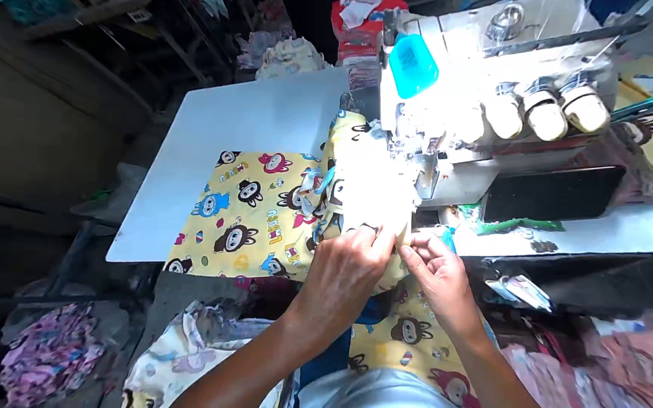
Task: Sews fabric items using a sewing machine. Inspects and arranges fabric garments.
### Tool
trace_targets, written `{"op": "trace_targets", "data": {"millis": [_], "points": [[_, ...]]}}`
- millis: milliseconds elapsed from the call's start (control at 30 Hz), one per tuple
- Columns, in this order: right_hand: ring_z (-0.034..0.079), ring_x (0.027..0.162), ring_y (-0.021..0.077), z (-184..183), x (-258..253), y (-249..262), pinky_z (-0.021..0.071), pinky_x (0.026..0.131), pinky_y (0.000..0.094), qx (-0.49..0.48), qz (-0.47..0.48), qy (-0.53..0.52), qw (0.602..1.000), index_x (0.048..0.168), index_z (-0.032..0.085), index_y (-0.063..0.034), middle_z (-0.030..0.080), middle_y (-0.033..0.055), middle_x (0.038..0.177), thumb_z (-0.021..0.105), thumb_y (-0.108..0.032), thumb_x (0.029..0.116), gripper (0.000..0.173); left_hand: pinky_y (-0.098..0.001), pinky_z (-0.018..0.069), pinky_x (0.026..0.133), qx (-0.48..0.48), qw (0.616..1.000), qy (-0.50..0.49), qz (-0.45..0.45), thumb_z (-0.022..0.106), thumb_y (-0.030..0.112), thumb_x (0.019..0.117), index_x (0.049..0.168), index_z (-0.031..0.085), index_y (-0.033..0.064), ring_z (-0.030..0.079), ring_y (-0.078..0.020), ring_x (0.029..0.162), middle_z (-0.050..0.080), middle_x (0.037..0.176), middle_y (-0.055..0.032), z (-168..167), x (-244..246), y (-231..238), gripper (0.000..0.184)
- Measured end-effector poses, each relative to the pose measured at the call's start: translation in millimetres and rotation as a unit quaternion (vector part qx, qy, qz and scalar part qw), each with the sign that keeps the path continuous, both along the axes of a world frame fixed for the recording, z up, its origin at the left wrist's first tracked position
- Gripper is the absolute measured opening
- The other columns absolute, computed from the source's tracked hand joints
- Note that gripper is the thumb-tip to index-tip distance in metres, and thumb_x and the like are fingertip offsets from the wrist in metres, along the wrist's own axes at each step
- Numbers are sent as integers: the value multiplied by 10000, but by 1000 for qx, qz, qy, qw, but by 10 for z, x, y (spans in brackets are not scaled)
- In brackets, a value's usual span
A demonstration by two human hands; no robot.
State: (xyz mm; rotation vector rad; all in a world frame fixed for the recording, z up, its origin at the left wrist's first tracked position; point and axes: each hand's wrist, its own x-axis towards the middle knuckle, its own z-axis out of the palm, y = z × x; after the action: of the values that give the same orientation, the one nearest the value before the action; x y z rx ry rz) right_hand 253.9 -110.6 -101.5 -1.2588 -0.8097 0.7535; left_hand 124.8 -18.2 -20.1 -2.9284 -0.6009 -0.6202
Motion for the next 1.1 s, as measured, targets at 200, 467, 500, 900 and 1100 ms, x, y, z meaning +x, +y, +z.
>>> {"op": "trace_targets", "data": {"millis": [200,467,500,900,1100], "points": [[689,834,-27,75,122,169,570,778,124,23,-27,-21,999,1085,685,1,738,-9,931,628,-79,988,138,-304,358,437,-2,999,13,50,599,162,988,1033,768,61,514,-207,516,579,710,-89,96,255,72,202],[685,817,32,93,176,258,596,759,171,53,-66,-16,996,1023,717,-16,702,21,943,670,-44,941,98,-305,382,458,3,997,-15,76,638,150,969,1080,775,76,551,-207,550,623,755,-92,78,385,64,191],[683,821,37,94,184,263,597,761,177,55,-67,-14,996,1012,709,-25,691,20,952,675,-42,934,87,-318,402,491,14,996,-22,84,647,149,958,1102,775,100,581,-224,610,659,825,-97,52,372,49,199],[700,764,82,137,205,248,617,726,224,59,-51,58,995,1007,664,-47,707,23,904,712,12,900,131,-326,480,1067,-165,962,-216,-27,631,98,966,1005,755,-25,636,-211,1224,700,1245,-159,-309,171,549,179],[734,776,115,180,176,199,637,720,259,63,-53,68,994,1147,611,-42,730,42,941,681,47,903,270,-350,538,893,-12,981,-164,-99,689,134,946,989,792,67,716,-210,973,770,1070,-93,-194,141,402,130]]}}
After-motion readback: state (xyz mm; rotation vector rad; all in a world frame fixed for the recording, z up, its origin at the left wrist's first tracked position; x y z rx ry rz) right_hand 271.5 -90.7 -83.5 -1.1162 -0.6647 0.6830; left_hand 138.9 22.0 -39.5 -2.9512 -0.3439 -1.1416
